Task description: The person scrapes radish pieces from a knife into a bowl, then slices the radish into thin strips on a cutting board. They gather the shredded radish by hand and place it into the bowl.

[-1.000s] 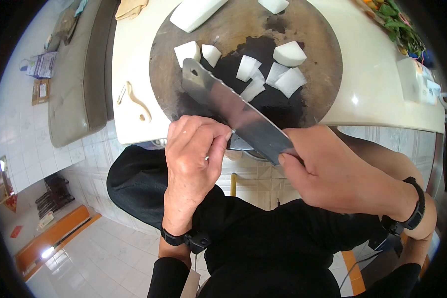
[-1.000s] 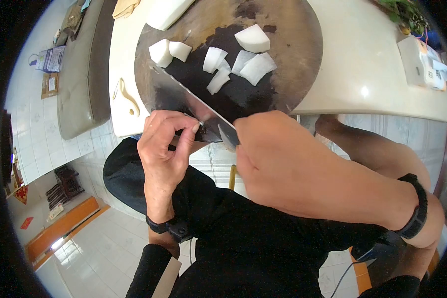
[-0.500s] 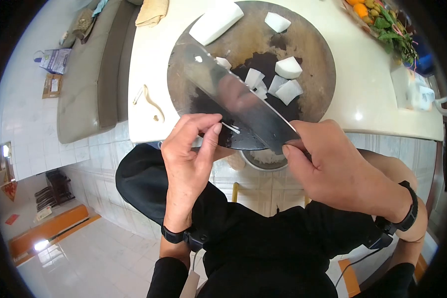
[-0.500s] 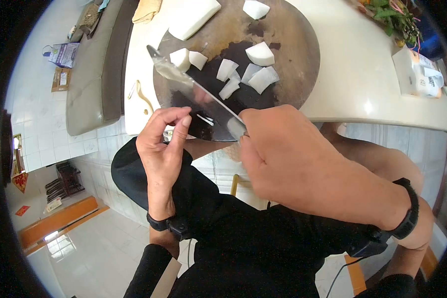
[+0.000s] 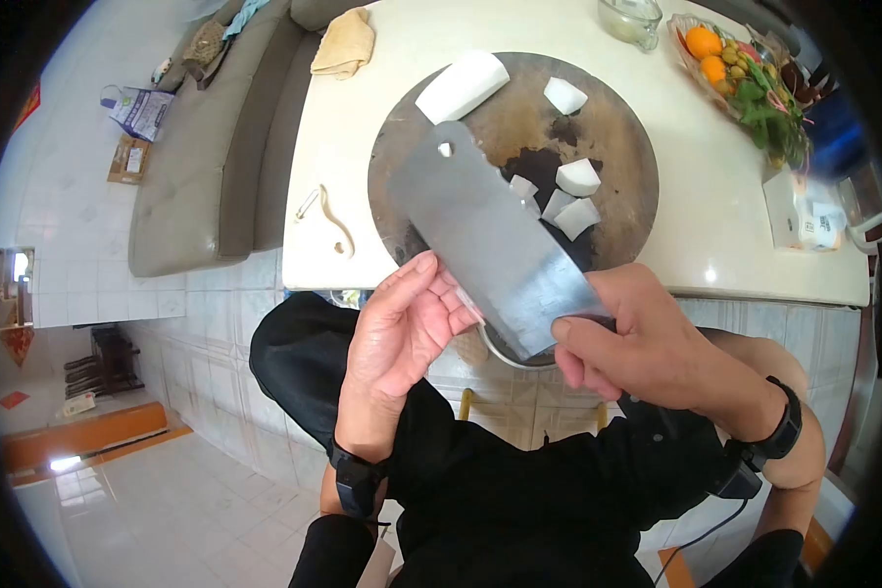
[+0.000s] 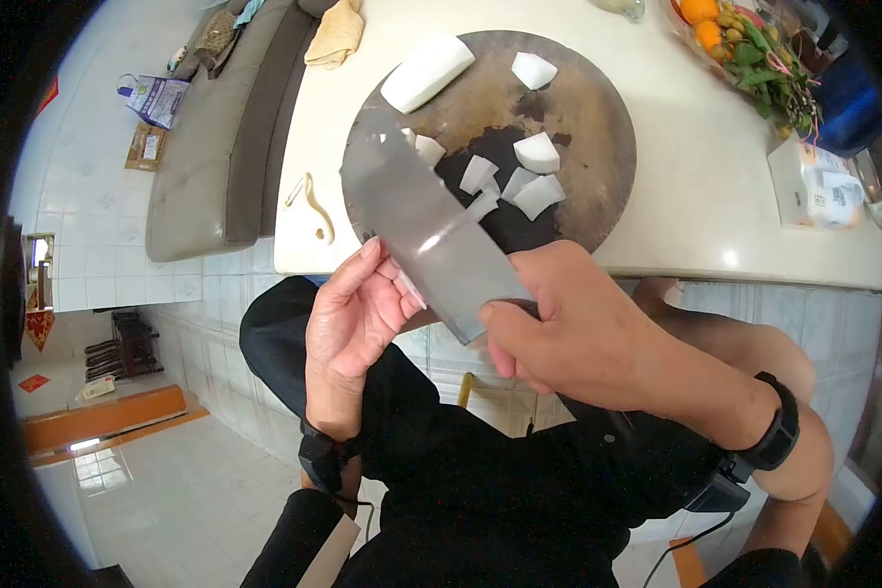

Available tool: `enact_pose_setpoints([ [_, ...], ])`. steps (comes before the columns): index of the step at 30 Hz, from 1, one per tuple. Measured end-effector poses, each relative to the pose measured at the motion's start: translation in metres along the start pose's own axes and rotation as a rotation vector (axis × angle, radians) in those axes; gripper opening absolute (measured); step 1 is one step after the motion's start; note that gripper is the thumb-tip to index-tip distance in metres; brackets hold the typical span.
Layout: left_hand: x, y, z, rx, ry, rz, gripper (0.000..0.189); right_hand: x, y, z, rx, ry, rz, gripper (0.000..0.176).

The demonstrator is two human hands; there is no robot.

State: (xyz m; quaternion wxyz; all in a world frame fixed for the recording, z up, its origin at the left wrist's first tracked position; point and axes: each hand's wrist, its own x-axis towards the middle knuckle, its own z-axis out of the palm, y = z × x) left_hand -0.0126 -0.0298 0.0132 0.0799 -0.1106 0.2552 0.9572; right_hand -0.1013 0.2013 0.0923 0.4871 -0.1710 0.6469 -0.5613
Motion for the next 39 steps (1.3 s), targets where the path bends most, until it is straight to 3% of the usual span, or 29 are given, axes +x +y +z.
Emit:
enact_pose_setpoints([
  [5, 0.0, 0.005, 0.014, 0.351, 0.111, 0.114, 0.031, -0.003, 0.001, -0.005, 0.004, 0.055, -0.029, 0.022],
  [7, 0.002, 0.001, 0.025, 0.789, 0.262, 0.273, 0.031, -0.003, 0.003, -0.005, 0.01, 0.094, -0.065, 0.023],
  [9, 0.006, -0.001, 0.027, 0.91, 0.264, 0.311, 0.031, -0.003, 0.003, -0.005, 0.0, 0.11, -0.067, 0.02],
  [11, 0.009, -0.003, 0.028, 1.325, 0.302, 0.409, 0.032, -0.004, 0.003, -0.006, -0.009, 0.126, -0.07, 0.017],
  [14, 0.018, -0.003, 0.022, 1.47, 0.284, 0.516, 0.035, -0.006, 0.003, -0.009, -0.09, 0.205, -0.148, 0.024],
  [17, 0.023, -0.004, 0.021, 1.512, 0.241, 0.625, 0.035, -0.009, 0.002, -0.014, -0.103, 0.233, -0.182, 0.014],
  [24, 0.031, 0.002, 0.03, 1.522, 0.197, 0.635, 0.029, -0.022, -0.008, -0.023, -0.046, 0.319, -0.188, 0.011],
  [27, 0.034, 0.003, 0.033, 1.624, 0.2, 0.645, 0.024, -0.026, -0.006, -0.026, -0.076, 0.356, -0.207, 0.011],
  [30, 0.044, -0.004, 0.037, 1.874, 0.026, 0.81, 0.021, -0.028, 0.0, -0.029, -0.123, 0.373, -0.218, 0.012],
  [33, 0.05, -0.012, 0.039, 2.047, 0.015, 0.801, 0.02, -0.028, 0.006, -0.028, -0.134, 0.375, -0.227, 0.011],
  [39, 0.058, -0.017, 0.039, 2.127, -0.014, 0.857, 0.017, -0.033, 0.004, -0.027, -0.186, 0.375, -0.216, 0.008],
])
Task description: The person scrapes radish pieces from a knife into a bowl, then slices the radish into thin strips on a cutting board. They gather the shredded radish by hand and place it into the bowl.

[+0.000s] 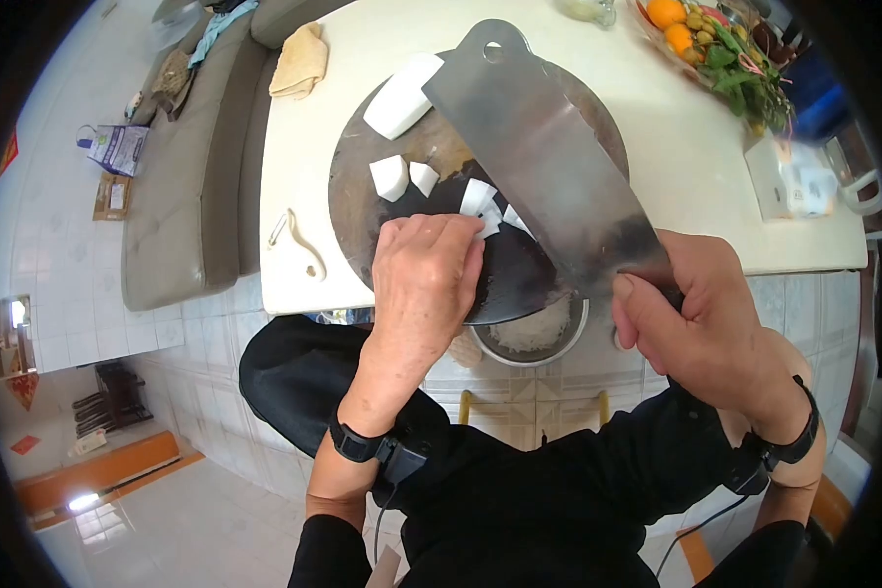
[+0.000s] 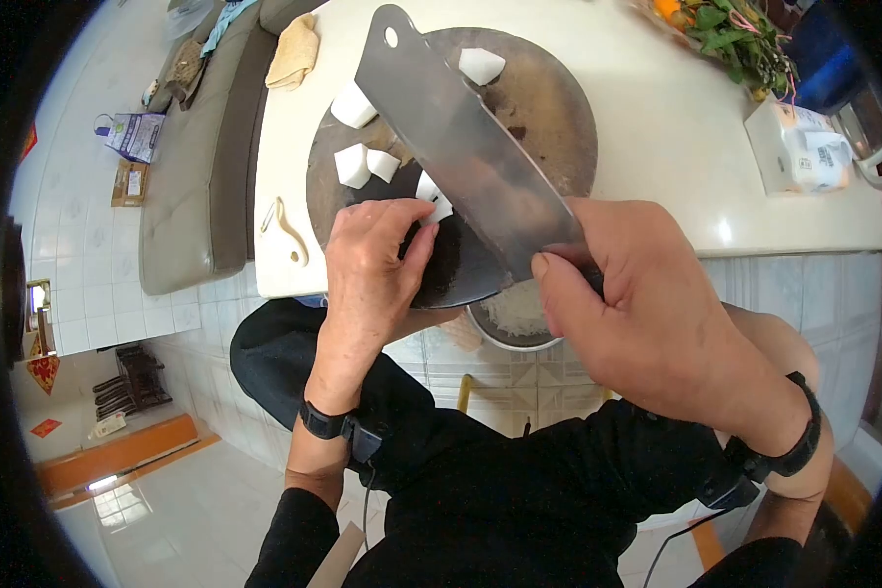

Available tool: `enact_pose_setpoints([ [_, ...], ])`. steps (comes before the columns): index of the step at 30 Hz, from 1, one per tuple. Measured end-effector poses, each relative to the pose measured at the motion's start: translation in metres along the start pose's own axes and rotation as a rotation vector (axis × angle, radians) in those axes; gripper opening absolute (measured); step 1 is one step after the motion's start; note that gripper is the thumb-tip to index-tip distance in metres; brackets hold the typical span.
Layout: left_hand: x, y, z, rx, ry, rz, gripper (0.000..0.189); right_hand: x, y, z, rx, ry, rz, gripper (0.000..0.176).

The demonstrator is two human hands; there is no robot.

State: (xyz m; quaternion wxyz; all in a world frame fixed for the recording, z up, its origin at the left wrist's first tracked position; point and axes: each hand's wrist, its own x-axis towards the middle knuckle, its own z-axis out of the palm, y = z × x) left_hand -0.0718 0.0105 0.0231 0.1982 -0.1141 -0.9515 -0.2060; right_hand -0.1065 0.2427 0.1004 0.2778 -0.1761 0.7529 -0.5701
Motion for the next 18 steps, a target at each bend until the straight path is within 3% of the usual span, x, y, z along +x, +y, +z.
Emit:
enact_pose_setpoints([
  [8, -0.004, -0.006, 0.0, -0.194, 0.016, -0.136, 0.015, -0.002, 0.003, -0.002, -0.002, 0.015, -0.028, 0.009],
  [14, -0.02, 0.003, 0.004, -0.021, 0.086, 0.355, 0.029, -0.013, 0.011, -0.002, -0.257, 0.061, -0.126, 0.008],
  [16, -0.029, 0.013, 0.003, -0.045, 0.004, 0.321, 0.029, -0.02, 0.013, -0.005, -0.601, 0.0, -0.23, 0.006],
  [18, -0.035, 0.016, 0.002, -0.018, -0.008, 0.311, 0.028, -0.025, 0.017, -0.002, -0.609, -0.041, -0.21, 0.006],
])
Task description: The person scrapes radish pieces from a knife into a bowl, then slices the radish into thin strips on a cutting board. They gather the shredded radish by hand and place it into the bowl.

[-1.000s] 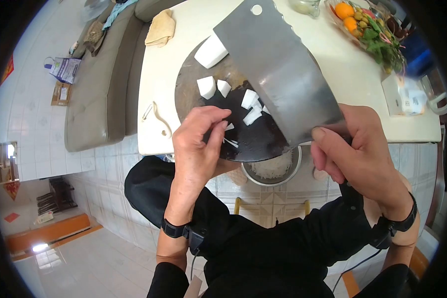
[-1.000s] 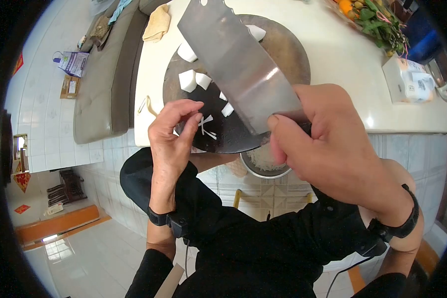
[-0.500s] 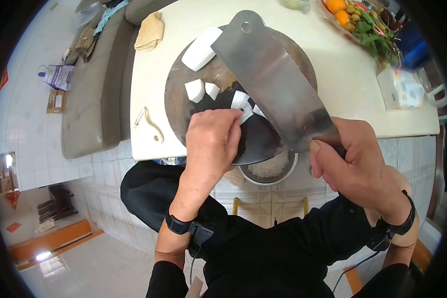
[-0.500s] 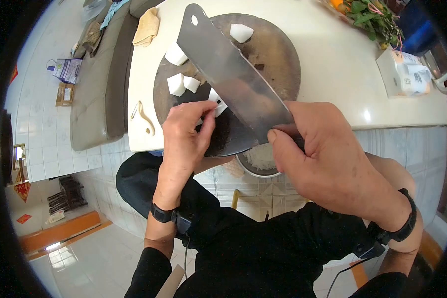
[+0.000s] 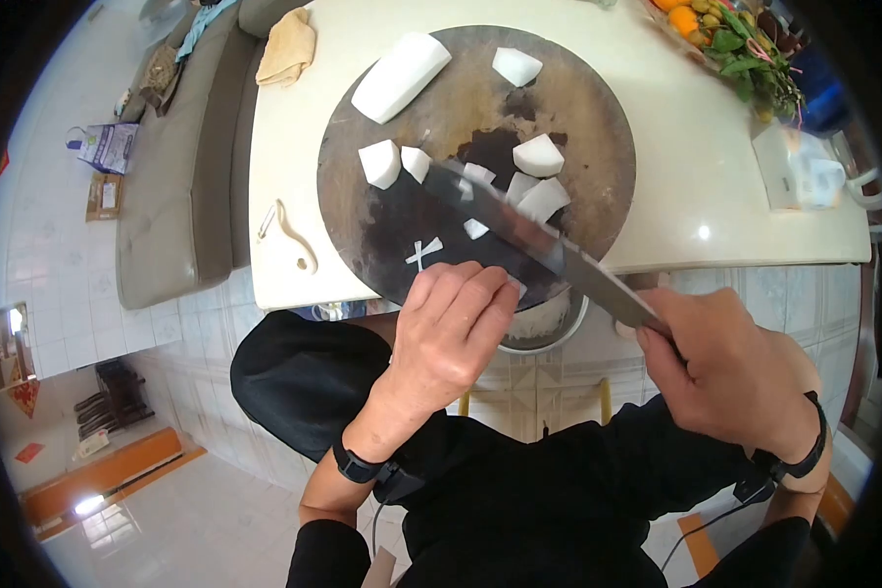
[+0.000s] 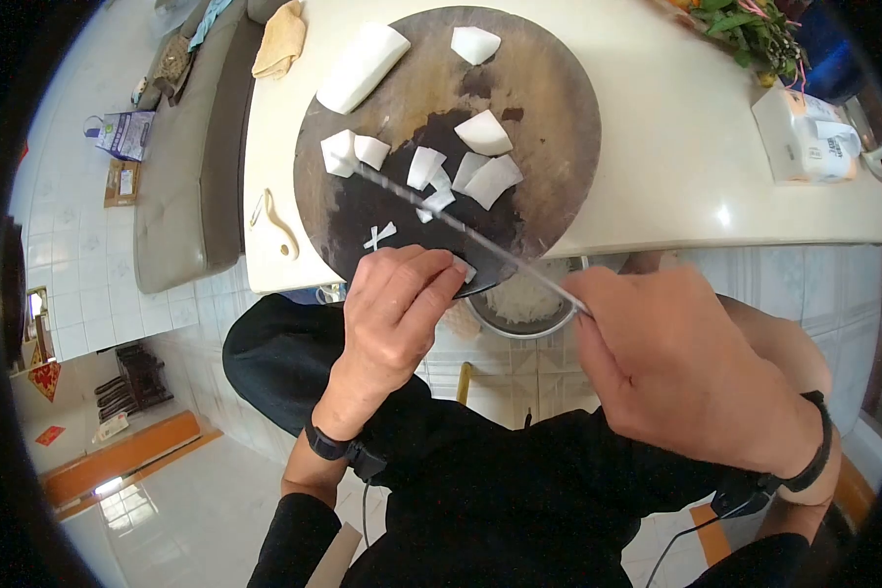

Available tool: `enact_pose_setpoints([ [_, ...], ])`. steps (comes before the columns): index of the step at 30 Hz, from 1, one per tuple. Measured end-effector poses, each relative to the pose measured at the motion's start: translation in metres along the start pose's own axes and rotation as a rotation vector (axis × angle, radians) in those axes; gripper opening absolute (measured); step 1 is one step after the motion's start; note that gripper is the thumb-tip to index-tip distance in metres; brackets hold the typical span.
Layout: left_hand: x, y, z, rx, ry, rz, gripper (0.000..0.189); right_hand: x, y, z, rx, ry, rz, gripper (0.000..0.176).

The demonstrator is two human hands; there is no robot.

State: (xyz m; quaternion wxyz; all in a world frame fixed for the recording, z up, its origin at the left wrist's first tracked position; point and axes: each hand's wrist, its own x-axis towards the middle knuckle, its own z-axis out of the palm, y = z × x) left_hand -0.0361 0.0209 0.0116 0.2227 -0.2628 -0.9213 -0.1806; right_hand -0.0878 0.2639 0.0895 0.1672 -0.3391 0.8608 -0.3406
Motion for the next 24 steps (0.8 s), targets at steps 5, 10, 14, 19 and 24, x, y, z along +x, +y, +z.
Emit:
enact_pose_setpoints([
  [5, -0.015, 0.006, -0.002, 0.019, -0.07, -0.004, 0.03, -0.013, 0.002, 0.003, -0.048, -0.124, -0.034, 0.025],
  [10, -0.018, 0.011, 0.0, -0.062, -0.088, -0.08, 0.027, -0.018, -0.007, 0.004, -0.203, -0.244, -0.086, 0.024],
  [14, -0.018, 0.003, -0.001, -0.116, -0.068, -0.073, 0.028, -0.022, -0.011, 0.002, -0.155, -0.319, -0.034, 0.024],
  [19, -0.013, 0.001, -0.003, -0.105, -0.111, -0.075, 0.028, -0.03, -0.016, 0.005, -0.193, -0.391, 0.009, 0.028],
  [24, -0.015, -0.001, -0.001, -0.12, -0.069, -0.071, 0.028, -0.027, -0.02, 0.005, -0.198, -0.392, -0.021, 0.035],
])
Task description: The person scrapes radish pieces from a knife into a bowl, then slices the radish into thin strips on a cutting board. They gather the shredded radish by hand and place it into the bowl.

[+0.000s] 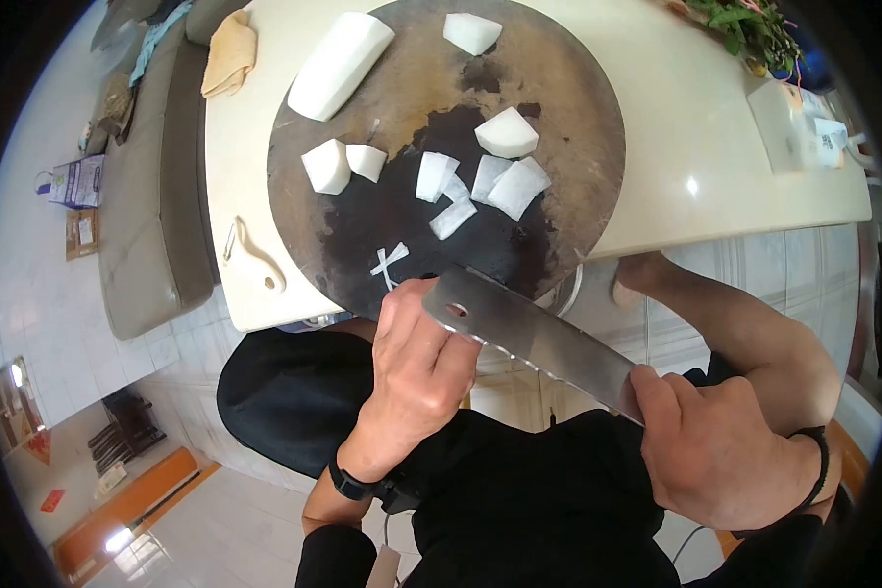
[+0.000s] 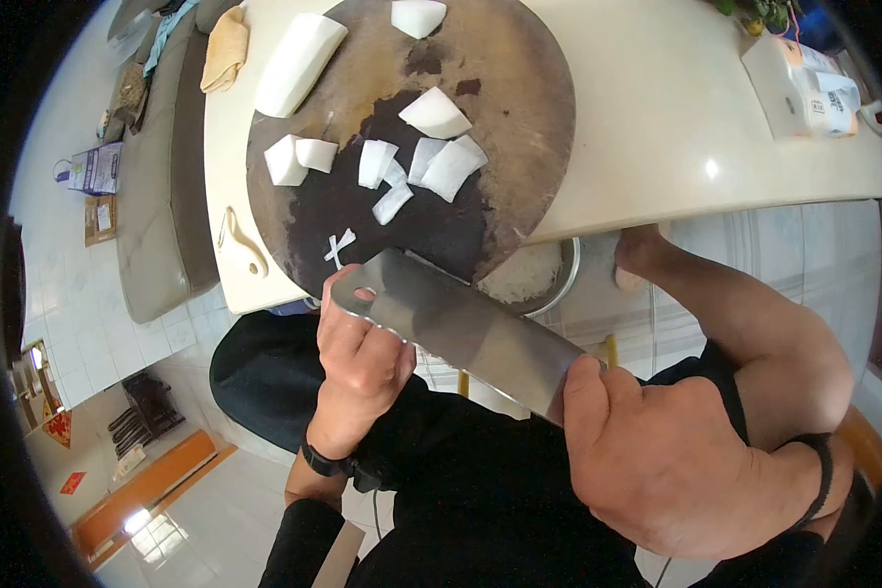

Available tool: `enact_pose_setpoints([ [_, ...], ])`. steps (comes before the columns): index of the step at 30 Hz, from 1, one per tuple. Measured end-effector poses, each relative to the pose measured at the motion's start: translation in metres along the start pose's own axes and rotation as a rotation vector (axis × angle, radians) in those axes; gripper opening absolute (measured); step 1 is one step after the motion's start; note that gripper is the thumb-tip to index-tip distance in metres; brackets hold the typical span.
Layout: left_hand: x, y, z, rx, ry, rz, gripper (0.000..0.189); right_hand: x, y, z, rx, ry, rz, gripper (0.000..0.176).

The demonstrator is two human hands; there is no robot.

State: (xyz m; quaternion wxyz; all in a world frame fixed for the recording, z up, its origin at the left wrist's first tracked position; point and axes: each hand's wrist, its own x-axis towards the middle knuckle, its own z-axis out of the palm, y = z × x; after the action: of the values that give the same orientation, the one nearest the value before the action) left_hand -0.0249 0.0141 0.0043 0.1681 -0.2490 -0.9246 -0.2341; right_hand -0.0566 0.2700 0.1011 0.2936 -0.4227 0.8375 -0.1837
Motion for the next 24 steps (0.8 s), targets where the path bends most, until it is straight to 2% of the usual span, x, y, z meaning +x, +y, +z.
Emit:
enact_pose_setpoints([
  [8, -0.005, 0.0, -0.001, -0.012, 0.009, 0.025, 0.018, 0.017, -0.001, 0.003, -0.139, -0.041, -0.061, 0.037],
  [11, -0.002, 0.002, -0.002, -0.002, 0.001, -0.005, 0.016, 0.017, -0.003, 0.005, -0.116, 0.005, 0.018, 0.032],
  [16, -0.002, 0.002, -0.002, -0.05, -0.023, -0.048, 0.02, 0.012, 0.001, -0.006, 0.15, -0.024, 0.067, 0.023],
  [24, -0.004, 0.003, 0.0, -0.032, 0.012, -0.026, 0.021, 0.004, -0.004, -0.003, 0.049, -0.009, 0.055, 0.023],
])
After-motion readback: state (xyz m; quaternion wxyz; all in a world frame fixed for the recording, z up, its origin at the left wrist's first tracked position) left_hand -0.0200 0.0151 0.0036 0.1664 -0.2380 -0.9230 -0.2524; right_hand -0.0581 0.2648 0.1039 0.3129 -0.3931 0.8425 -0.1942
